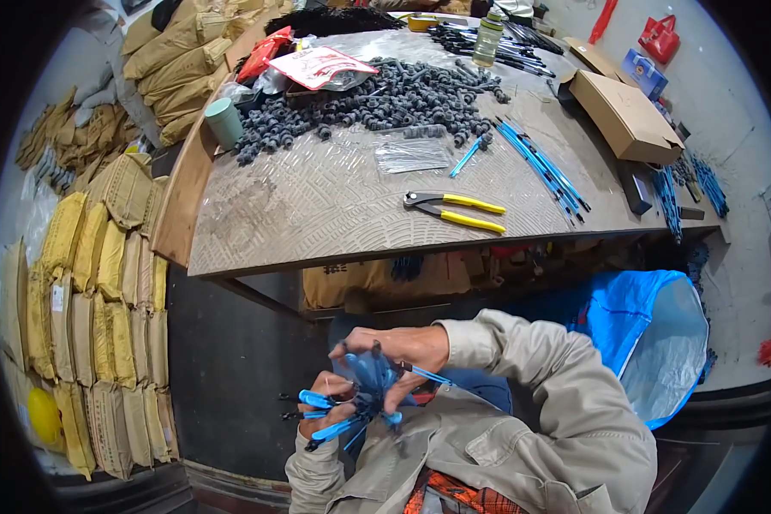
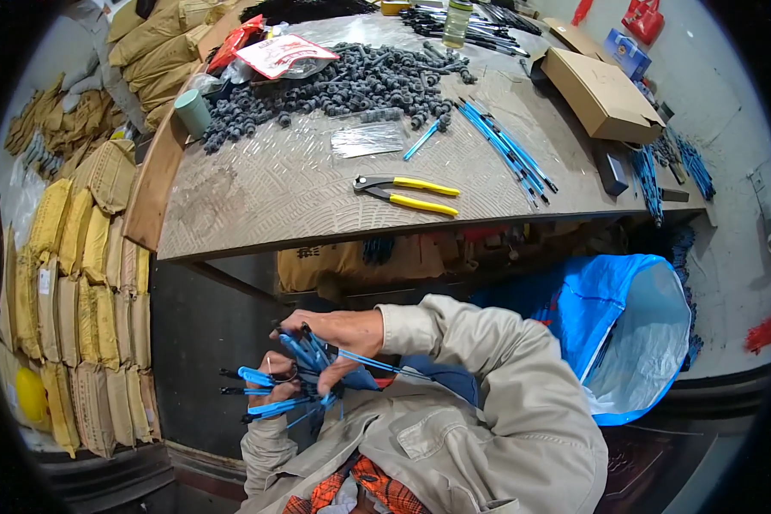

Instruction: Assembling blue plastic rods into a central hub component using pliers.

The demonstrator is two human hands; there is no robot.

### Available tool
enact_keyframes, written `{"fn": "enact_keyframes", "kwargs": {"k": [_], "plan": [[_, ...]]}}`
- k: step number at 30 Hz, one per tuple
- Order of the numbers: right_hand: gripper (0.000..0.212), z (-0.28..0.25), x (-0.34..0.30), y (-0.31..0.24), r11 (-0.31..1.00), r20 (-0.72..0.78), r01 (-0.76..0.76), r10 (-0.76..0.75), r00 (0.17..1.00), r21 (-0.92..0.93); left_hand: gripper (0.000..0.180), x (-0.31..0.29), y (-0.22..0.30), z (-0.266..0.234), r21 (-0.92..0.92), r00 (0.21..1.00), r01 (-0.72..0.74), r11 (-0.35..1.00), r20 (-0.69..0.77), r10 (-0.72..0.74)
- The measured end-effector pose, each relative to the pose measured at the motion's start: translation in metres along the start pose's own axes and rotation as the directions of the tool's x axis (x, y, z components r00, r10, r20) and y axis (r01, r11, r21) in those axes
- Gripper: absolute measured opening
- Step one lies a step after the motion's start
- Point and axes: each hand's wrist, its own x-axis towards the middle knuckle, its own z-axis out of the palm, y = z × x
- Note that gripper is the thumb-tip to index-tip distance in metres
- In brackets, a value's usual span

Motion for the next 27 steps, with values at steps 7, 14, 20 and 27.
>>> {"fn": "enact_keyframes", "kwargs": {"k": [7, 14, 20, 27], "plan": [[0.023, -0.185, 0.003, -0.008, 0.859, -0.242, -0.252, 0.155, 0.958, -0.446, 0.033, 0.004, -0.010, -0.025, -0.182, 0.989, 0.149, 0.972, 0.047, -0.143], [0.015, -0.393, 0.032, 0.047, 0.150, -0.627, -0.609, -0.234, 0.743, -0.779, 0.031, 0.035, -0.028, -0.045, -0.313, 0.947, 0.178, 0.933, 0.311, -0.077], [0.020, -0.458, 0.050, 0.091, -0.136, -0.689, -0.699, -0.114, 0.715, -0.703, 0.032, 0.044, -0.035, -0.042, -0.223, 0.980, 0.090, 0.971, 0.195, -0.046], [0.010, -0.453, 0.066, 0.079, -0.238, -0.664, -0.642, 0.013, 0.748, -0.729, 0.033, 0.057, -0.027, -0.040, -0.147, 0.969, 0.020, 0.989, 0.245, 0.017]]}}
